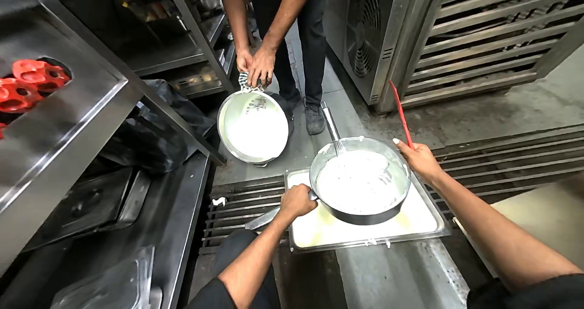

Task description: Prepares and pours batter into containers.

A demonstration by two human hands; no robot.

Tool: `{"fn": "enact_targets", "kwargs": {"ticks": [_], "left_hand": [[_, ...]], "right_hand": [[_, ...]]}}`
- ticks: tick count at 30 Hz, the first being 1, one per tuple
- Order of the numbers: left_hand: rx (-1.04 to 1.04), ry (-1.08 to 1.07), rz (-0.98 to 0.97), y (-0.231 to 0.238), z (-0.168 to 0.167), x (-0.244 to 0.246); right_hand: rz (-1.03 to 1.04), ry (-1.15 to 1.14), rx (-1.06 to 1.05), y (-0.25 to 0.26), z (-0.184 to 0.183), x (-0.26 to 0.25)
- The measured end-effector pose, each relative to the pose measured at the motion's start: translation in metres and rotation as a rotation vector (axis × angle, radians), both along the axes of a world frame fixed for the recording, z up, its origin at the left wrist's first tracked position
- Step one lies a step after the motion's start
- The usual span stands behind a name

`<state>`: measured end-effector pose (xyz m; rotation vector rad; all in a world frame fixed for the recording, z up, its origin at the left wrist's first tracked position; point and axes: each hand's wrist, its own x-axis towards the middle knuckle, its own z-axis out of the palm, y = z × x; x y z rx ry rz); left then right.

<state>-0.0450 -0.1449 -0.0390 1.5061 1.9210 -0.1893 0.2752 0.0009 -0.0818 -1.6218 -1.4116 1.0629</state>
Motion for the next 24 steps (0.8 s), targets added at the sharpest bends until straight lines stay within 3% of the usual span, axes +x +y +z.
{"fn": "enact_targets", "kwargs": {"ticks": [10, 24], "left_hand": [[0.143, 0.05, -0.082, -0.004, 0.006, 0.01], [0.048, 0.086, -0.076, 0.004, 0.011, 0.022]], "right_hand": [[-0.017, 0.004, 0.041, 0.003, 0.001, 0.012], [-0.047, 0.016, 0.014, 0.009, -0.005, 0.019]]}}
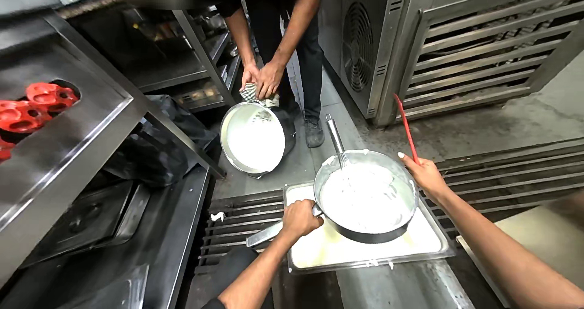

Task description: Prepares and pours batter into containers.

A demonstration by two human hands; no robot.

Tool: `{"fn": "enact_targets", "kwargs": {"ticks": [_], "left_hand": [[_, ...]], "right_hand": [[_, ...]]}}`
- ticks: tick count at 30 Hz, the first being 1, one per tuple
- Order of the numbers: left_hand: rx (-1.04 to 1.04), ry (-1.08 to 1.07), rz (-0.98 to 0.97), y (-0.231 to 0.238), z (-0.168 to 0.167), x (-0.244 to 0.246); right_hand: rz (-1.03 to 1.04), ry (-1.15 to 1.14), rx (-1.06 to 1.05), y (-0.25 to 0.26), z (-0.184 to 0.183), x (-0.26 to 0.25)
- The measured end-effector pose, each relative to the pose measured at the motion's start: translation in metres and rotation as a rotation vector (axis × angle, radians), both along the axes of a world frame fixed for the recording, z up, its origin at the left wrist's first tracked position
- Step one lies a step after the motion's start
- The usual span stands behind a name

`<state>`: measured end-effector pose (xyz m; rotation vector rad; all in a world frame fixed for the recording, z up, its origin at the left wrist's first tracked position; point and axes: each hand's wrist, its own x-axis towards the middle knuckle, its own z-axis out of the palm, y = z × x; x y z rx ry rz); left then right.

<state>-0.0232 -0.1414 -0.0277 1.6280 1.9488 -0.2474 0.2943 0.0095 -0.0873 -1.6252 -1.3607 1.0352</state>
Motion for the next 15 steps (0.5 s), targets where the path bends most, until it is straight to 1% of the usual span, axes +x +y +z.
{"fn": "enact_targets", "kwargs": {"ticks": [7, 15], "left_hand": [[0.019, -0.018, 0.015, -0.0026, 0.0041, 0.0029], [0.015, -0.039, 0.01, -0.0017, -0.0028, 0.0008]], "right_hand": [[-0.003, 0.031, 0.021, -0.0017, 0.0024, 0.0013], [-0.009, 0.03, 0.017, -0.0014, -0.0054, 0.0027]]}}
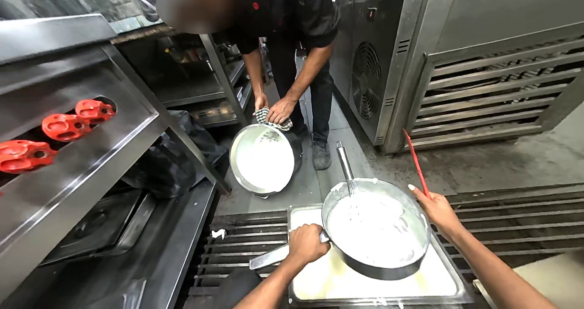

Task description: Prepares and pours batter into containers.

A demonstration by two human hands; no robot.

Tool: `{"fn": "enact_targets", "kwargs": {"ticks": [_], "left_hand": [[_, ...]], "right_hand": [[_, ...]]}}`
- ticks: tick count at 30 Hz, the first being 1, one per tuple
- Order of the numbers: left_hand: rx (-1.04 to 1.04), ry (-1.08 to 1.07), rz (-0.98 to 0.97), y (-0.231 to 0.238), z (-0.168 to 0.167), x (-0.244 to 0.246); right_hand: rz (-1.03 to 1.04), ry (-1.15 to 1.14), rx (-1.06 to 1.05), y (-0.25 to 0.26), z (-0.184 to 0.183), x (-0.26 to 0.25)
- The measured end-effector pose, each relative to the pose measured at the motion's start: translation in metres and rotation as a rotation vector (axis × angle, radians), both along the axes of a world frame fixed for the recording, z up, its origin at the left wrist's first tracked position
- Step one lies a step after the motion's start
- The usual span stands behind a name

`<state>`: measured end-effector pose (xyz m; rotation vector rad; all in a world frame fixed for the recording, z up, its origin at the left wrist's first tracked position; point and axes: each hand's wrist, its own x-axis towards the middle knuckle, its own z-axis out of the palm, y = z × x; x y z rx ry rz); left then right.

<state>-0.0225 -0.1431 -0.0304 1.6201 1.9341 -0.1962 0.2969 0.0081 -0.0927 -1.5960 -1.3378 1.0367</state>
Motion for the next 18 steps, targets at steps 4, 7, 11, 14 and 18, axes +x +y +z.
{"fn": "enact_targets", "kwargs": {"ticks": [4, 7, 11, 14, 18], "left_hand": [[0.0, -0.013, -0.013, -0.001, 0.0, 0.001], [0.001, -0.01, -0.02, -0.002, 0.002, 0.001], [0.005, -0.01, -0.024, -0.002, 0.005, 0.002], [0.014, -0.017, -0.022, -0.002, 0.008, 0.002], [0.022, -0.007, -0.027, 0.0, 0.02, 0.004]], "right_hand": [[-0.002, -0.064, -0.029, -0.001, -0.003, 0.002], [-0.006, -0.069, -0.012, -0.002, -0.002, 0.002], [-0.019, -0.042, -0.003, -0.005, 0.001, 0.002], [-0.048, 0.008, -0.009, -0.008, 0.007, -0.001], [-0.089, 0.048, 0.007, -0.009, 0.018, -0.004]]}}
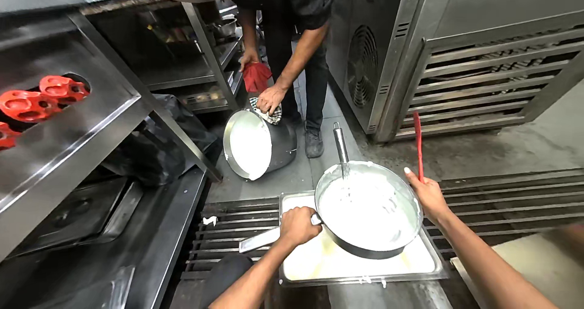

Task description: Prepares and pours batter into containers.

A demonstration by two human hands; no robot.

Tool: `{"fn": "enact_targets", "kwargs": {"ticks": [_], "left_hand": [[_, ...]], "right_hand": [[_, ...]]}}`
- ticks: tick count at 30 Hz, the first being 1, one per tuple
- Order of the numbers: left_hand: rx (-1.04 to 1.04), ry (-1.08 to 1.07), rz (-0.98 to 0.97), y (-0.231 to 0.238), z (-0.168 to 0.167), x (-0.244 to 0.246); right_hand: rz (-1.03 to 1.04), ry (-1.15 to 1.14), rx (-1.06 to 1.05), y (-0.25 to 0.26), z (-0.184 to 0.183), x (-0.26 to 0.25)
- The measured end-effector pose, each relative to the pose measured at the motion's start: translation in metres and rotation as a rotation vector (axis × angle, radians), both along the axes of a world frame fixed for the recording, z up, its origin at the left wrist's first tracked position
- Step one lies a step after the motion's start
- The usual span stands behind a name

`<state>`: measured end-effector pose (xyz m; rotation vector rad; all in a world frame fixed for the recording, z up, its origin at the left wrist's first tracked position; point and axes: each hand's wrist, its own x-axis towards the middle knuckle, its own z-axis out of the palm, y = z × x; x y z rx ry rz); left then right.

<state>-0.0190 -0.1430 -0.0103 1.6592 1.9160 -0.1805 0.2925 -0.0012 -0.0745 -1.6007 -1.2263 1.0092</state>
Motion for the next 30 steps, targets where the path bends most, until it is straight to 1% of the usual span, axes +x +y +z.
{"fn": "enact_targets", "kwargs": {"ticks": [4, 11, 15, 23, 30], "left_hand": [[0.028, 0.002, -0.011, -0.001, 0.007, 0.001], [0.022, -0.003, -0.016, -0.004, 0.008, -0.002], [0.014, -0.022, -0.016, -0.004, 0.007, -0.005], [0.006, -0.018, -0.031, -0.003, 0.005, -0.006], [0.01, -0.008, -0.003, -0.002, 0.003, -0.008]], "right_hand": [[-0.03, 0.048, 0.034, -0.003, 0.008, -0.001], [-0.005, 0.012, 0.04, -0.005, -0.003, 0.0], [0.019, -0.048, 0.032, -0.004, -0.008, 0.001], [0.016, -0.056, 0.007, -0.001, -0.015, 0.002], [-0.001, -0.052, 0.009, -0.003, -0.013, -0.004]]}}
